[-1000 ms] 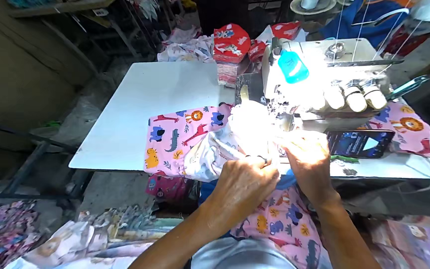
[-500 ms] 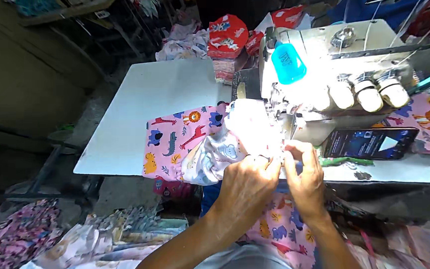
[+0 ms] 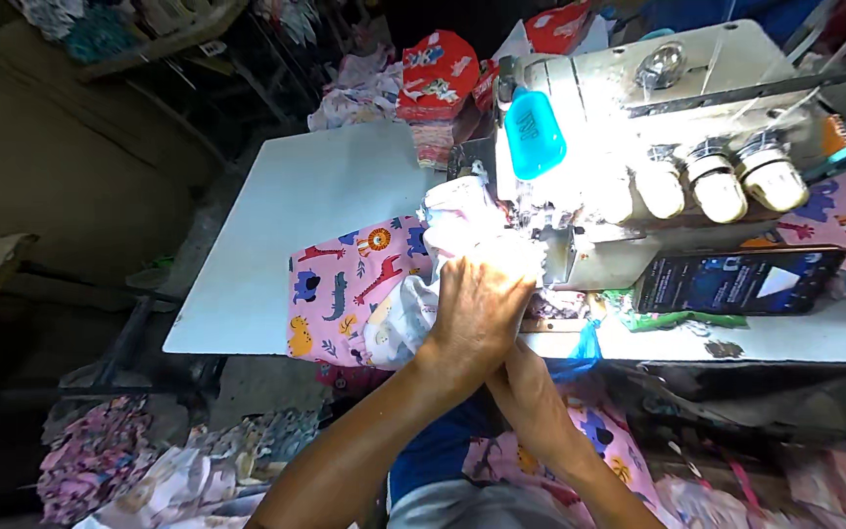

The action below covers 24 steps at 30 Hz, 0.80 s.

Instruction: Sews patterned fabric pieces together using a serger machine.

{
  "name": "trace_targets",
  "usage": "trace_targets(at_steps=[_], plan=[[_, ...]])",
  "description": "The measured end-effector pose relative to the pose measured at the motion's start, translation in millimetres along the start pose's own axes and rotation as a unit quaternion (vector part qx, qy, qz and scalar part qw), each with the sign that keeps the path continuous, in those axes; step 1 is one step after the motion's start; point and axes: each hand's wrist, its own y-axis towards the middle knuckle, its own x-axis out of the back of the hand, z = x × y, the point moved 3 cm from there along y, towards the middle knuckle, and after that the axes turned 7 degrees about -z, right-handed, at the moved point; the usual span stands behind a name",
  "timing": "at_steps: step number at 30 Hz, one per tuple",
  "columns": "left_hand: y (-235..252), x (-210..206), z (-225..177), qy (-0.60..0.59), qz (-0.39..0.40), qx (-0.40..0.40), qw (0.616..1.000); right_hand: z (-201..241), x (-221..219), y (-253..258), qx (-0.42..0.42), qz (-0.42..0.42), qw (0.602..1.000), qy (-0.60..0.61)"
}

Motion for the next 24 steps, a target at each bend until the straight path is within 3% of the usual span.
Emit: trace_targets(at_steps=[4, 9, 14, 18, 24], plan=[[14.9, 15.5, 23.1, -0.038, 0.084, 0.028, 0.995, -13.7, 18.7, -2.8, -0.026, 0.005, 0.999, 0.035], [37.7, 34.0, 66.9, -0.092, 0.169, 0.029, 0.981, -8.2, 40.2, 21.3, -0.066, -0.062, 0.991, 0.094], [24.9, 51.8, 25.4, -0.071, 0.094, -0.014, 0.993, 14.9, 8.5, 37.6, -0.047, -0.017, 0.988, 0.145], [-18.7, 24.7, -8.4, -0.031, 0.047, -0.013, 0.998, 22.8, 3.8, 9.3, -0.014, -0.032, 0.996, 0.079], [-28.1, 5.9, -14.0, 0.000, 0.019, -0.003, 1.000, 20.1, 0.4, -8.7, -0.006, 0.028, 0.996, 0.089]])
